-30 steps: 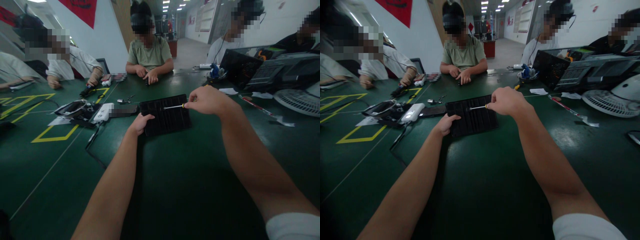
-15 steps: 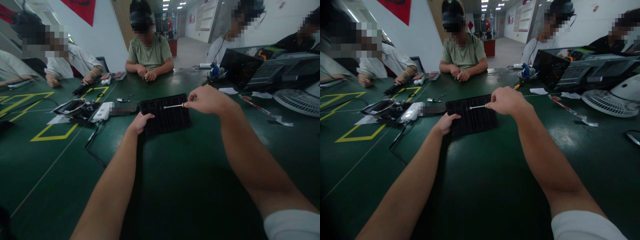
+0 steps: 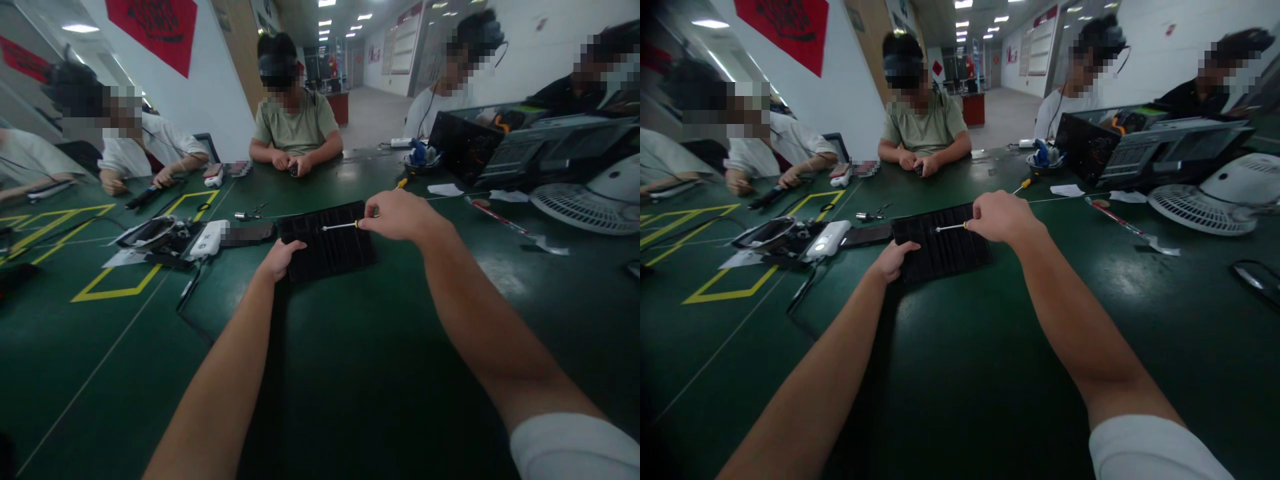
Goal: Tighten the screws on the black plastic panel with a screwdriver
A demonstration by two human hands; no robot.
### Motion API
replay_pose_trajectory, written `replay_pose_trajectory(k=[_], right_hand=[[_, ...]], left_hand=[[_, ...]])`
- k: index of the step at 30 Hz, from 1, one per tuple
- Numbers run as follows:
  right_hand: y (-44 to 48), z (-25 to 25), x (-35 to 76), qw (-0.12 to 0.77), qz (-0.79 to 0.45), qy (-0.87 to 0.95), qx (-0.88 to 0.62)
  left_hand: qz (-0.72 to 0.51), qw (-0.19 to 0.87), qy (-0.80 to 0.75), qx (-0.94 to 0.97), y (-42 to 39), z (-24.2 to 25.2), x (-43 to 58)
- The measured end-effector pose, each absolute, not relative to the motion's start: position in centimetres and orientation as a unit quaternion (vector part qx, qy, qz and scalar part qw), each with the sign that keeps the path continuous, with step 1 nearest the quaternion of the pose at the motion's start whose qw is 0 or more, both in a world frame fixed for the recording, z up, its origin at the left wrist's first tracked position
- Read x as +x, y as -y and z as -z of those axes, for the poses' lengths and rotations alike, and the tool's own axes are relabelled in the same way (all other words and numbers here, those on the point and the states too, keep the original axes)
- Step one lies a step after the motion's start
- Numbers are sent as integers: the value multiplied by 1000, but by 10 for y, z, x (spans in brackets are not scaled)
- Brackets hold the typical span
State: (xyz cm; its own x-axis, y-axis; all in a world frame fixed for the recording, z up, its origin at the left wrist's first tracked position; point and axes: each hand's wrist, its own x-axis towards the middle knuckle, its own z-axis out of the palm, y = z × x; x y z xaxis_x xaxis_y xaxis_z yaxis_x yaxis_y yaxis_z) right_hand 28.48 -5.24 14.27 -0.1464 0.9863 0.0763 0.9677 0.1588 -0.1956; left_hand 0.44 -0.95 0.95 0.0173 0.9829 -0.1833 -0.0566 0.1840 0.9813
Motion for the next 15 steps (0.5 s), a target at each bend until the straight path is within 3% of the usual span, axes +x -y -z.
replay_pose_trajectory(k=[15], right_hand=[[52,-143,287,81,-48,760,-643]], left_hand=[[-482,567,-498,445,9,-7,3]])
